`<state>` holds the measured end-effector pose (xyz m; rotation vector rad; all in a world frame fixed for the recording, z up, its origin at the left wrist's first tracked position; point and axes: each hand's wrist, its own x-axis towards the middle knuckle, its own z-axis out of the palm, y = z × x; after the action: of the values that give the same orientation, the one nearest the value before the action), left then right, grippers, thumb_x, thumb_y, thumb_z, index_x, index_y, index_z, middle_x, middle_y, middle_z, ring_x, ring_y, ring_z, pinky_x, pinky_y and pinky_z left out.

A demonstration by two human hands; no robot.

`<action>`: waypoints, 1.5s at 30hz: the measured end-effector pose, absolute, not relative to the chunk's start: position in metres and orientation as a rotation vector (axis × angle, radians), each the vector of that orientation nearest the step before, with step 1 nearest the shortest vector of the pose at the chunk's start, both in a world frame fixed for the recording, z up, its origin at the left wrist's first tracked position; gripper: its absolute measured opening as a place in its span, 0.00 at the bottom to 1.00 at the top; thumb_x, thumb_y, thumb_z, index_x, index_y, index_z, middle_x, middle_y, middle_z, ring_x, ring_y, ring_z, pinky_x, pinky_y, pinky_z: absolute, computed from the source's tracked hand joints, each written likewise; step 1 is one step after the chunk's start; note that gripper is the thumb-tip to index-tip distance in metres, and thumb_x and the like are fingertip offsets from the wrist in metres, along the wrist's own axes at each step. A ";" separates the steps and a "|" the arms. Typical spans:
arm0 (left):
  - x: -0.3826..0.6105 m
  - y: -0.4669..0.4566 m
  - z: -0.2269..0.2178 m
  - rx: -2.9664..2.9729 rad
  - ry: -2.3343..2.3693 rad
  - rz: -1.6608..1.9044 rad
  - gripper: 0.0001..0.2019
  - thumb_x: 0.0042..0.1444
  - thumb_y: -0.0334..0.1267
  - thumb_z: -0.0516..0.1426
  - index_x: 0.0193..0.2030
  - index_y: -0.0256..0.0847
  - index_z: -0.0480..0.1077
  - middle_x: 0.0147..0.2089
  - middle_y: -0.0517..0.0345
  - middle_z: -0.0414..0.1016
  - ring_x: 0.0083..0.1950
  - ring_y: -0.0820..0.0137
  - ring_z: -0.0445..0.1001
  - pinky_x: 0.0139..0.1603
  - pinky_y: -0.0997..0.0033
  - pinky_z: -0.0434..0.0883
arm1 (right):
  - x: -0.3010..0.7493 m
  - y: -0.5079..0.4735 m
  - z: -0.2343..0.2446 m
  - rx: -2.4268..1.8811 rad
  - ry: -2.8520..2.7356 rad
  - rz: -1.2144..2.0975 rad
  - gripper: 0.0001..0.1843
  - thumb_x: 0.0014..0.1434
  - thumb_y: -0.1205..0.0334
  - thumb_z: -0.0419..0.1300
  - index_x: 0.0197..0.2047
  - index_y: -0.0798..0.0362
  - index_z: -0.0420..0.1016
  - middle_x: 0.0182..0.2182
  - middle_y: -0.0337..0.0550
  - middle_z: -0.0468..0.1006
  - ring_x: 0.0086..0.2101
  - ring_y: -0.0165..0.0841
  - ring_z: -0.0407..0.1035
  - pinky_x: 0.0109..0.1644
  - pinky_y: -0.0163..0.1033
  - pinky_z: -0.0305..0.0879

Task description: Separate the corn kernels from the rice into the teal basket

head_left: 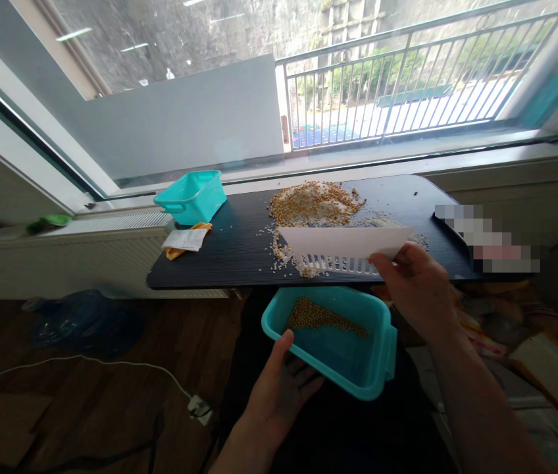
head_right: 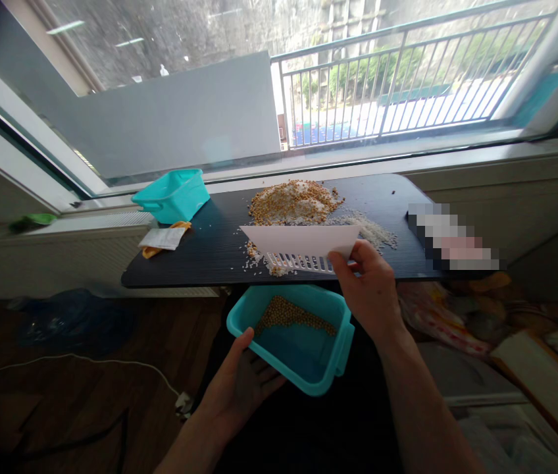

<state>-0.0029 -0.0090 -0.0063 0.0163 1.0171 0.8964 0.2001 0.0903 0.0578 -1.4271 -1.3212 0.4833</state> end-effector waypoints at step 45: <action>-0.002 -0.007 -0.006 0.013 1.031 0.894 0.30 0.57 0.55 0.55 0.60 0.37 0.64 0.58 0.41 0.71 0.52 0.57 0.75 0.55 0.58 0.70 | 0.204 0.085 0.057 -1.434 -1.241 0.572 0.07 0.49 0.57 0.63 0.29 0.48 0.70 0.30 0.39 0.81 0.30 0.34 0.75 0.33 0.38 0.72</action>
<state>-0.0024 -0.0072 -0.0056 0.0127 1.0307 0.8939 0.2037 0.0849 0.0571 -1.4337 -1.2410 0.5723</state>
